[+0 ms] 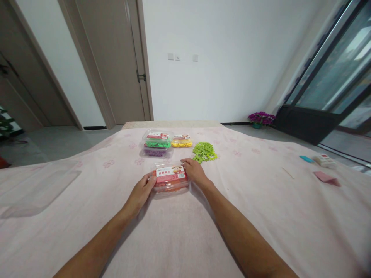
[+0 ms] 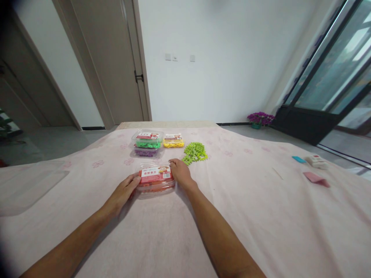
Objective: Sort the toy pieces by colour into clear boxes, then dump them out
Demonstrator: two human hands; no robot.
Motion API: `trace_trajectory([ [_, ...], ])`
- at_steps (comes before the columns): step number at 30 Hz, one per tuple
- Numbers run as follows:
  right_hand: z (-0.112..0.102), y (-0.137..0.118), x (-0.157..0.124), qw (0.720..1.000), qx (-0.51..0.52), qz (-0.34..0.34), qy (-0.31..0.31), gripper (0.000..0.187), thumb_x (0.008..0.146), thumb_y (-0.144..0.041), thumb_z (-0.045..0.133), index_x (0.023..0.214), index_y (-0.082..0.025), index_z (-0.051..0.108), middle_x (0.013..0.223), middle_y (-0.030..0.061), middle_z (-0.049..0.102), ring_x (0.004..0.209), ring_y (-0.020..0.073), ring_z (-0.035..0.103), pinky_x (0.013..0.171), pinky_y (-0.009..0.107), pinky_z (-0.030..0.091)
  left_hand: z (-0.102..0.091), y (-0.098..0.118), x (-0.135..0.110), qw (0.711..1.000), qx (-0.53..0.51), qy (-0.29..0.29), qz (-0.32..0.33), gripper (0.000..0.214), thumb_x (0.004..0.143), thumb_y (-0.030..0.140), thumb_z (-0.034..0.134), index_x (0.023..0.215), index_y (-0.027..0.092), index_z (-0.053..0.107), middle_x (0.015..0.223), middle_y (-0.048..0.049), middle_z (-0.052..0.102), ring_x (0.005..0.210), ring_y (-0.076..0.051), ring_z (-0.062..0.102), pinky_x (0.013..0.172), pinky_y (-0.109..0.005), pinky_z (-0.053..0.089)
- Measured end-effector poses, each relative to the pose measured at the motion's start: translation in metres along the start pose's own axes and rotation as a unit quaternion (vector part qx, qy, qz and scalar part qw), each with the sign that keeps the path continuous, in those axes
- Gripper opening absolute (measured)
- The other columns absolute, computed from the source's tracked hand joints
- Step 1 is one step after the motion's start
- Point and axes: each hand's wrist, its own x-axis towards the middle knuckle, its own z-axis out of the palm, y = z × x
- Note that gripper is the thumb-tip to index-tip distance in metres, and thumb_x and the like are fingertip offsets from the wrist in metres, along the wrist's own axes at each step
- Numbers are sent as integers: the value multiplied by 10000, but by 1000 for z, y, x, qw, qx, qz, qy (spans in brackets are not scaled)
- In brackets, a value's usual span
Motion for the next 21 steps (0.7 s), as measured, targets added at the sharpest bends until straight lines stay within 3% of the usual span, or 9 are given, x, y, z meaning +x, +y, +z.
trace_trajectory([
  [3,-3,-1,0,1000,8,-9,-3,331,874,-238,478,1047,-180,754,1071,66,751,992,195,659,874,276,453,1,-3,-2,998,-41,-13,-40,581,834,529,629,1280,156,617,768,-29,681,553,-115,543,534,-220,435],
  [6,-4,1,2,1000,31,0,-1,350,910,-331,451,881,-162,757,833,63,742,792,192,652,733,278,449,2,-2,-4,993,-91,-21,-78,604,808,520,663,1293,166,596,555,69,490,420,-76,395,391,-175,332],
  [8,-3,4,5,999,42,13,7,393,919,-373,441,763,-160,732,728,54,704,720,185,622,682,273,425,3,3,-5,987,-121,-20,-101,589,804,478,682,1295,166,591,553,78,459,426,-76,408,383,-169,375],
  [11,0,7,8,998,54,29,10,368,899,-354,466,671,-172,690,701,46,674,721,182,597,669,269,400,6,11,-7,980,-149,-1,-132,492,833,368,669,1277,167,600,634,45,530,442,-63,441,400,-174,454],
  [21,6,3,5,992,105,69,-12,357,870,-392,438,687,-171,649,568,8,563,577,165,514,586,270,383,10,8,-5,963,-226,19,-143,366,871,214,627,1235,179,629,814,-7,650,417,-21,446,471,-206,565],
])
